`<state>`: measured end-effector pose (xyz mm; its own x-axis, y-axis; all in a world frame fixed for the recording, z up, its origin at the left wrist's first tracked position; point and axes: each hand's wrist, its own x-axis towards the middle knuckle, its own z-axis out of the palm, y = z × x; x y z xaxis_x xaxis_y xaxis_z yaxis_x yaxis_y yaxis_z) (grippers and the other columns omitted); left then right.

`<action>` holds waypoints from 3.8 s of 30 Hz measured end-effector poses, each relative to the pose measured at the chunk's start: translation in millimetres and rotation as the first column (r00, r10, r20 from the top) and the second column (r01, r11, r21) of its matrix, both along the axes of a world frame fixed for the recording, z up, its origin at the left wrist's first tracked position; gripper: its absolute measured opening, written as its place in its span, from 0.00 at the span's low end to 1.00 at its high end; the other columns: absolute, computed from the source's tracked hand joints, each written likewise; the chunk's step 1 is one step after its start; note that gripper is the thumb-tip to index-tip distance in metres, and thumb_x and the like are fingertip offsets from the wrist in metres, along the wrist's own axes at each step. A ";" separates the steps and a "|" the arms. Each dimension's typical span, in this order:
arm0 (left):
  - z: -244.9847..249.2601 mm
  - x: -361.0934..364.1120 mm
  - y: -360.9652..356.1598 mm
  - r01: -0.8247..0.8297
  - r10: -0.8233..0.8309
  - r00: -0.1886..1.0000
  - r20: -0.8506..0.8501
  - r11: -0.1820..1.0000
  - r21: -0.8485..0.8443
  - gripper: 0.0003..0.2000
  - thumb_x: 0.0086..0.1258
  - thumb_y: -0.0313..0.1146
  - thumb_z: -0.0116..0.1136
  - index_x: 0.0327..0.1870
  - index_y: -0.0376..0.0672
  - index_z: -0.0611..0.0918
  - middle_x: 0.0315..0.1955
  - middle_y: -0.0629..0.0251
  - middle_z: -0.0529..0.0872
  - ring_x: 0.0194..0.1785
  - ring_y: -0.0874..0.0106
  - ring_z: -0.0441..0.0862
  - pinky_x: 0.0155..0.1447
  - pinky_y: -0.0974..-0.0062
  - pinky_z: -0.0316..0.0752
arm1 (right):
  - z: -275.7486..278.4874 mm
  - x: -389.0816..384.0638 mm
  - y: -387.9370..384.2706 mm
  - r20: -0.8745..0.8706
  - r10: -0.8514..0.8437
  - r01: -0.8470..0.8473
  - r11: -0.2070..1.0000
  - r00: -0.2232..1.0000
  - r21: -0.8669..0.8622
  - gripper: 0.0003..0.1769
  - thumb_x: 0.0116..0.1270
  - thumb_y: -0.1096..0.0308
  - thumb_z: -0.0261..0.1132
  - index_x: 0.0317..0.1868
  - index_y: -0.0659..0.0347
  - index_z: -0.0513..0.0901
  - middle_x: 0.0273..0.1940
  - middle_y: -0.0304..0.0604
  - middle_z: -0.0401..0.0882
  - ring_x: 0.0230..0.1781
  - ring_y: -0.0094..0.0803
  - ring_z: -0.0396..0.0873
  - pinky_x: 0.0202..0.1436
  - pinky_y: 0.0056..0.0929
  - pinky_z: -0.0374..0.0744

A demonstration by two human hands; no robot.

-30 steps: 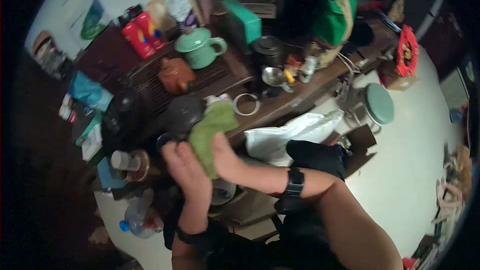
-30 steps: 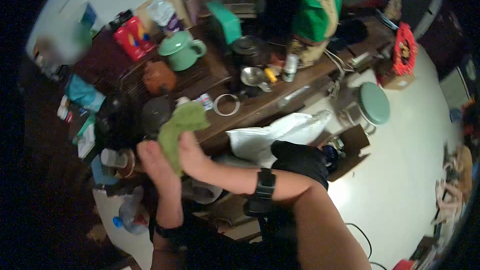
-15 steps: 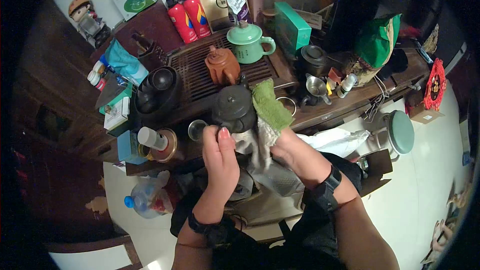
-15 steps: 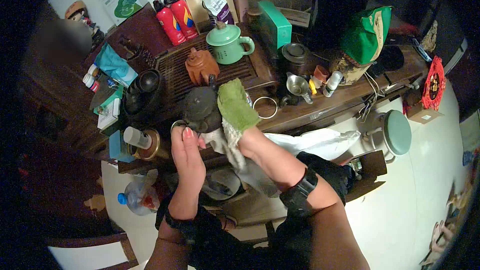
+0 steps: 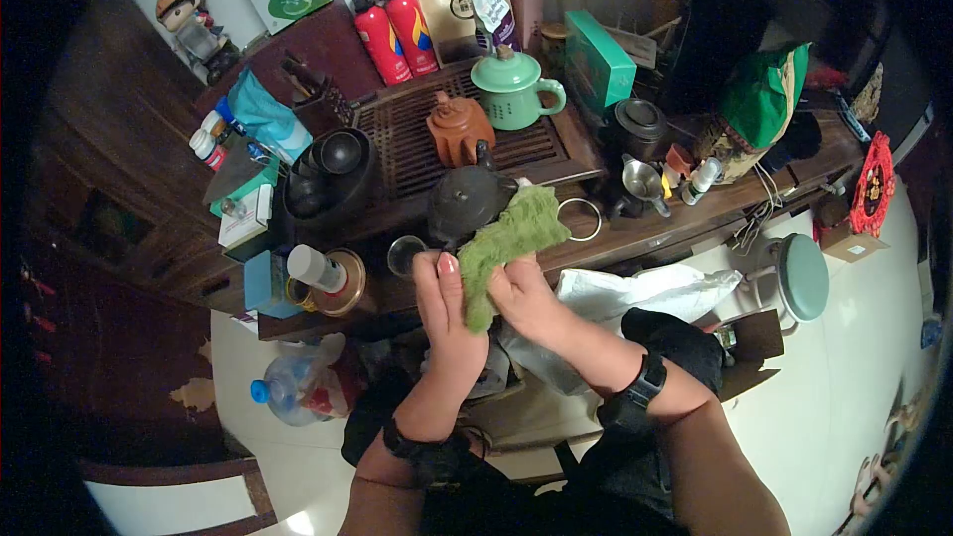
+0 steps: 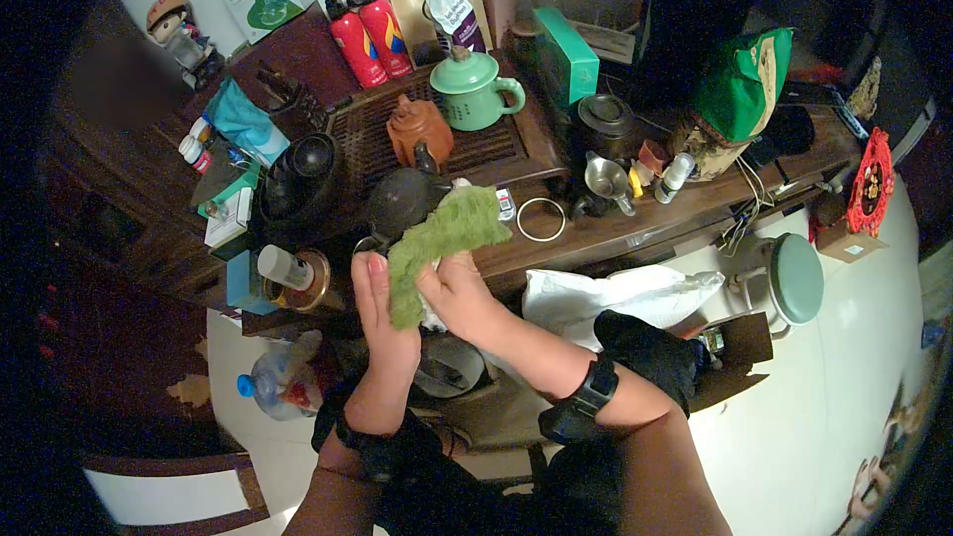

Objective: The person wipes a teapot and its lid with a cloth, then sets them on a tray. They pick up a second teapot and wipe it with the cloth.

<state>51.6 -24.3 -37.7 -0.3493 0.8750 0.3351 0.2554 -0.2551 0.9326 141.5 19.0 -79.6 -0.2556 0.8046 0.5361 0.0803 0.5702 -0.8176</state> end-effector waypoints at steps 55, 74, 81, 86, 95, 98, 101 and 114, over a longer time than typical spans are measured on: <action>16.7 1.1 -3.2 0.274 -0.259 0.924 0.282 0.962 -0.013 0.12 0.75 0.41 0.36 0.34 0.44 0.64 0.24 0.71 0.64 0.29 0.79 0.63 0.38 0.79 0.64 | 65.1 32.6 25.0 -0.967 -0.098 -0.916 0.310 0.236 -0.255 0.25 0.68 0.49 0.47 0.51 0.61 0.74 0.46 0.47 0.78 0.44 0.38 0.78 0.50 0.37 0.77; 23.5 -13.5 -1.2 0.207 -0.206 0.935 0.290 0.978 0.027 0.08 0.75 0.35 0.36 0.36 0.41 0.65 0.23 0.71 0.65 0.28 0.79 0.63 0.35 0.80 0.64 | 5.7 45.7 35.4 -0.906 -0.005 -0.828 0.404 0.424 -0.390 0.24 0.58 0.70 0.66 0.55 0.60 0.69 0.45 0.43 0.78 0.43 0.32 0.79 0.47 0.33 0.80; 0.9 0.3 -4.3 0.094 -0.074 0.950 -0.304 0.994 0.049 0.09 0.75 0.35 0.36 0.36 0.40 0.66 0.25 0.69 0.69 0.28 0.78 0.66 0.35 0.80 0.65 | 43.8 23.7 28.1 -0.908 -0.129 -0.805 0.424 0.399 -0.414 0.22 0.67 0.51 0.53 0.51 0.59 0.74 0.49 0.42 0.77 0.47 0.33 0.77 0.53 0.36 0.75; -1.5 4.4 -4.6 0.087 -0.062 0.954 -0.295 0.994 0.072 0.09 0.75 0.35 0.35 0.36 0.39 0.65 0.24 0.68 0.69 0.29 0.78 0.65 0.35 0.79 0.65 | 47.4 19.8 26.0 -0.933 -0.133 -0.826 0.435 0.336 -0.359 0.28 0.69 0.47 0.44 0.55 0.62 0.71 0.50 0.46 0.76 0.49 0.37 0.77 0.56 0.38 0.75; -0.7 15.1 -9.2 0.097 -0.067 0.969 -0.237 0.989 0.115 0.08 0.74 0.34 0.40 0.40 0.38 0.67 0.28 0.68 0.70 0.32 0.78 0.67 0.39 0.80 0.65 | 31.9 6.5 12.7 -0.859 -0.158 -0.663 0.574 0.486 -0.481 0.21 0.66 0.50 0.54 0.50 0.57 0.71 0.42 0.40 0.77 0.34 0.31 0.78 0.34 0.28 0.79; 15.4 15.7 -18.2 0.217 -0.214 0.961 -0.175 0.976 -0.001 0.09 0.71 0.31 0.46 0.46 0.36 0.72 0.38 0.63 0.76 0.39 0.75 0.73 0.44 0.79 0.69 | 36.3 21.7 23.6 -0.890 -0.158 -0.798 0.395 0.428 -0.455 0.20 0.67 0.51 0.52 0.48 0.58 0.75 0.41 0.40 0.79 0.37 0.30 0.78 0.39 0.30 0.80; 28.8 6.6 -12.3 0.237 -0.163 0.915 -0.370 0.958 0.163 0.10 0.70 0.30 0.48 0.47 0.36 0.75 0.44 0.58 0.76 0.43 0.72 0.75 0.46 0.77 0.71 | 40.1 25.2 32.2 -0.890 -0.179 -0.767 0.454 0.419 -0.453 0.21 0.69 0.53 0.49 0.50 0.60 0.75 0.45 0.43 0.79 0.41 0.32 0.79 0.45 0.33 0.80; 14.5 -39.9 23.4 0.654 -0.655 0.740 0.152 0.754 0.066 0.58 0.31 0.42 0.80 0.67 0.39 0.53 0.62 0.58 0.63 0.65 0.68 0.61 0.66 0.69 0.58 | 36.6 41.6 31.3 -0.788 0.058 -0.763 0.302 0.612 -0.571 0.24 0.65 0.51 0.57 0.53 0.60 0.74 0.49 0.44 0.78 0.45 0.33 0.79 0.51 0.34 0.77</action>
